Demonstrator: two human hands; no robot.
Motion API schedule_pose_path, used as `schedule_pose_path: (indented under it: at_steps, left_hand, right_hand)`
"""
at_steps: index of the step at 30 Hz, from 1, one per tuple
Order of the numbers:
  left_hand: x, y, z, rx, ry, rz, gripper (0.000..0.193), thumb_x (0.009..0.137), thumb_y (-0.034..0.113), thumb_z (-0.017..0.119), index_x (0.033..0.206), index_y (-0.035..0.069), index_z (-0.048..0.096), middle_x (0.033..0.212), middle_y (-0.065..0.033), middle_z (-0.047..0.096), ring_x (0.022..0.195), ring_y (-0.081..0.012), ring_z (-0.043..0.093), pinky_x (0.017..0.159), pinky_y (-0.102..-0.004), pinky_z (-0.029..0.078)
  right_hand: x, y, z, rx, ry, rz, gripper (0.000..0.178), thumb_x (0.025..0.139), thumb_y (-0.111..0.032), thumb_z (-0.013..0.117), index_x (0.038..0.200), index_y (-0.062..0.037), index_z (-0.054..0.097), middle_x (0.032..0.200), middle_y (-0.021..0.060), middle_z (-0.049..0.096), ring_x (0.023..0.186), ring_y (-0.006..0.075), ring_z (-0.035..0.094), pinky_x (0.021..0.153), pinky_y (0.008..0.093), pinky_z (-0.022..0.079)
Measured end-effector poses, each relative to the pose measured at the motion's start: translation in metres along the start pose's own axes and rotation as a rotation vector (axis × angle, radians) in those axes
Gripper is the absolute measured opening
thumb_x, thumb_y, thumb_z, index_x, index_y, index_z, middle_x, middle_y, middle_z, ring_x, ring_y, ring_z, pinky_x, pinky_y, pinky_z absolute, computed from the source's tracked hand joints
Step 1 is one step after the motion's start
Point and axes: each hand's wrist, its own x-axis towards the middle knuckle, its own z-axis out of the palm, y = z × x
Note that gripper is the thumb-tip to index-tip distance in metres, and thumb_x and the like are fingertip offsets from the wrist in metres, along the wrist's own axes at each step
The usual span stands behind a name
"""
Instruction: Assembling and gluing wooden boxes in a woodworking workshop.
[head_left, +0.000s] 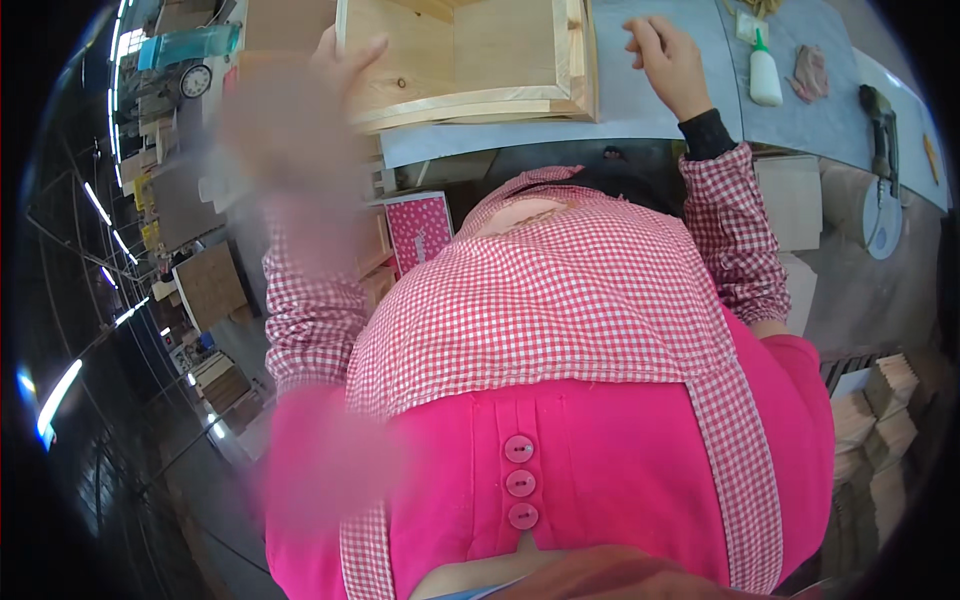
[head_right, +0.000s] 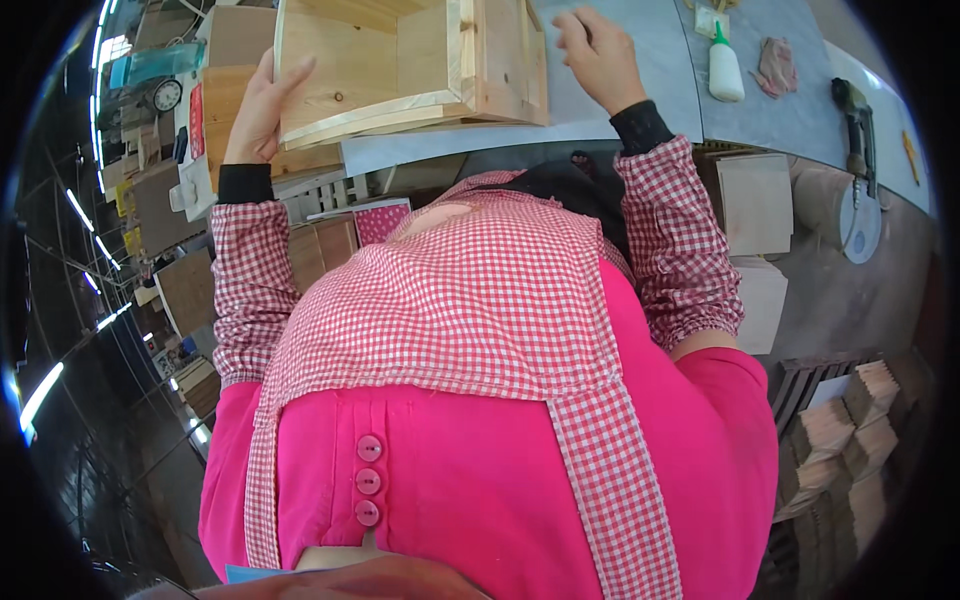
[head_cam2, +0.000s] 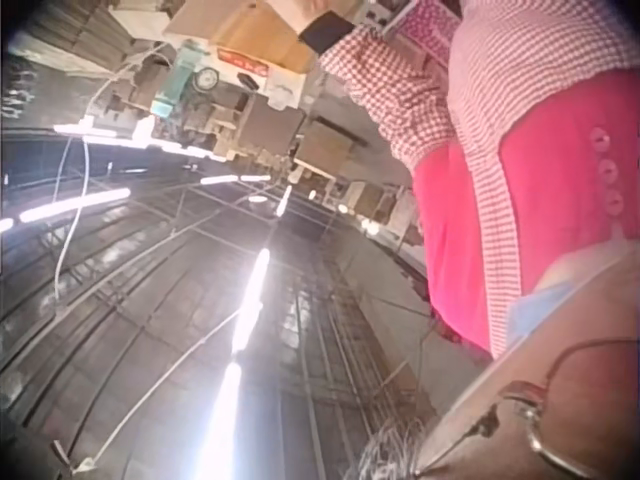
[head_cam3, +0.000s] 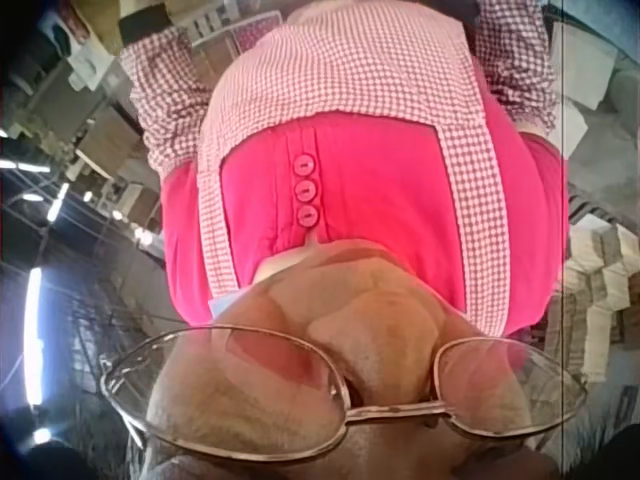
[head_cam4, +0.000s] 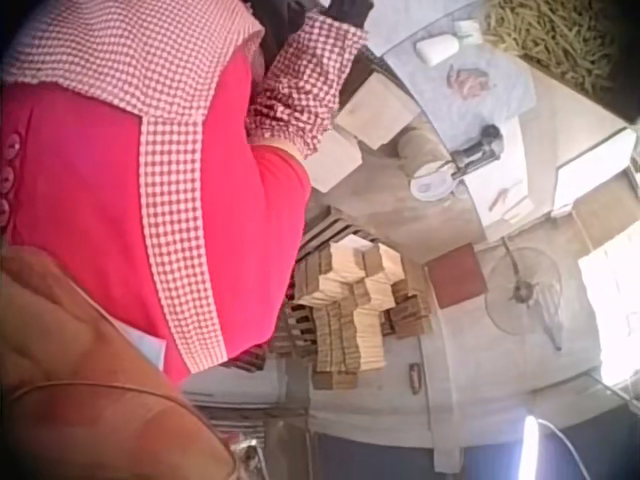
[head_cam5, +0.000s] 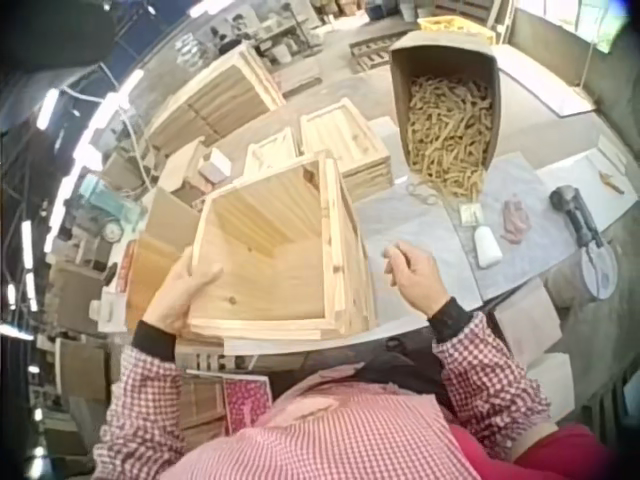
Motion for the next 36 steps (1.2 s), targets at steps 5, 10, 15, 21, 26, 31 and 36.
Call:
schedule_pose_path:
  at_steps: [5, 10, 15, 21, 26, 31, 36]
  left_hand:
    - [0.007, -0.017, -0.010, 0.146, -0.173, 0.044, 0.046, 0.088, 0.001, 0.053, 0.132, -0.001, 0.041, 0.125, -0.0136, 0.054, 0.112, -0.0211, 0.055, 0.094, -0.0319, 0.047]
    - [-0.003, -0.027, -0.016, -0.123, -0.200, 0.041, 0.045, 0.087, -0.003, 0.049, 0.132, -0.001, 0.041, 0.125, -0.0139, 0.054, 0.112, -0.0218, 0.056, 0.094, -0.0323, 0.047]
    - [-0.018, -0.049, -0.034, -0.153, -0.016, 0.070, 0.046, 0.087, -0.004, 0.047, 0.132, 0.000, 0.040, 0.126, -0.0147, 0.053, 0.113, -0.0226, 0.055, 0.094, -0.0329, 0.048]
    - [-0.020, -0.076, -0.063, -0.158, 0.222, -0.064, 0.044, 0.089, 0.000, 0.048, 0.133, 0.003, 0.041, 0.124, -0.0118, 0.055, 0.108, -0.0215, 0.058, 0.088, -0.0321, 0.050]
    - [-0.032, -0.084, -0.077, -0.113, 0.178, -0.109, 0.041, 0.092, 0.003, 0.046, 0.133, 0.006, 0.043, 0.117, -0.0070, 0.058, 0.098, -0.0155, 0.059, 0.081, -0.0275, 0.049]
    - [-0.038, -0.077, -0.069, -0.114, 0.188, -0.159, 0.040, 0.093, 0.005, 0.046, 0.132, 0.007, 0.043, 0.112, -0.0044, 0.058, 0.091, -0.0123, 0.058, 0.077, -0.0246, 0.048]
    - [-0.039, -0.072, -0.060, -0.054, 0.293, -0.186, 0.040, 0.093, 0.006, 0.046, 0.133, 0.008, 0.043, 0.109, -0.0022, 0.058, 0.086, -0.0100, 0.056, 0.073, -0.0233, 0.046]
  right_hand:
    - [-0.064, 0.096, 0.041, -0.222, -0.079, 0.261, 0.024, 0.091, -0.016, 0.053, 0.105, 0.0002, 0.063, 0.084, 0.0127, 0.066, 0.067, 0.0213, 0.065, 0.060, 0.0312, 0.050]
    - [-0.090, 0.121, 0.003, -0.263, 0.486, 0.075, 0.022, 0.085, -0.016, 0.057, 0.102, -0.0051, 0.065, 0.092, 0.0164, 0.065, 0.083, 0.0343, 0.063, 0.075, 0.0431, 0.050]
    - [-0.054, 0.151, -0.143, -0.835, 0.844, 0.174, 0.040, 0.080, -0.019, 0.061, 0.118, -0.0087, 0.058, 0.112, 0.0161, 0.060, 0.102, 0.0374, 0.055, 0.091, 0.0439, 0.043]
    - [0.018, 0.223, -0.253, -1.185, 0.452, 0.044, 0.051, 0.082, -0.030, 0.062, 0.131, -0.0196, 0.050, 0.132, 0.0125, 0.050, 0.113, 0.0384, 0.052, 0.094, 0.0457, 0.044]
    - [0.068, 0.303, -0.295, -1.466, 0.202, 0.070, 0.054, 0.081, -0.037, 0.064, 0.131, -0.0211, 0.050, 0.135, 0.0140, 0.048, 0.116, 0.0379, 0.052, 0.099, 0.0427, 0.043]
    - [0.098, 0.320, -0.307, -1.147, 0.235, 0.475, 0.051, 0.080, -0.035, 0.065, 0.127, -0.0189, 0.054, 0.118, 0.0162, 0.060, 0.108, 0.0355, 0.057, 0.093, 0.0399, 0.045]
    - [0.073, 0.209, -0.196, -0.508, 0.502, 0.000, 0.042, 0.079, -0.035, 0.066, 0.110, -0.0069, 0.060, 0.101, 0.0116, 0.065, 0.091, 0.0259, 0.063, 0.077, 0.0363, 0.049]
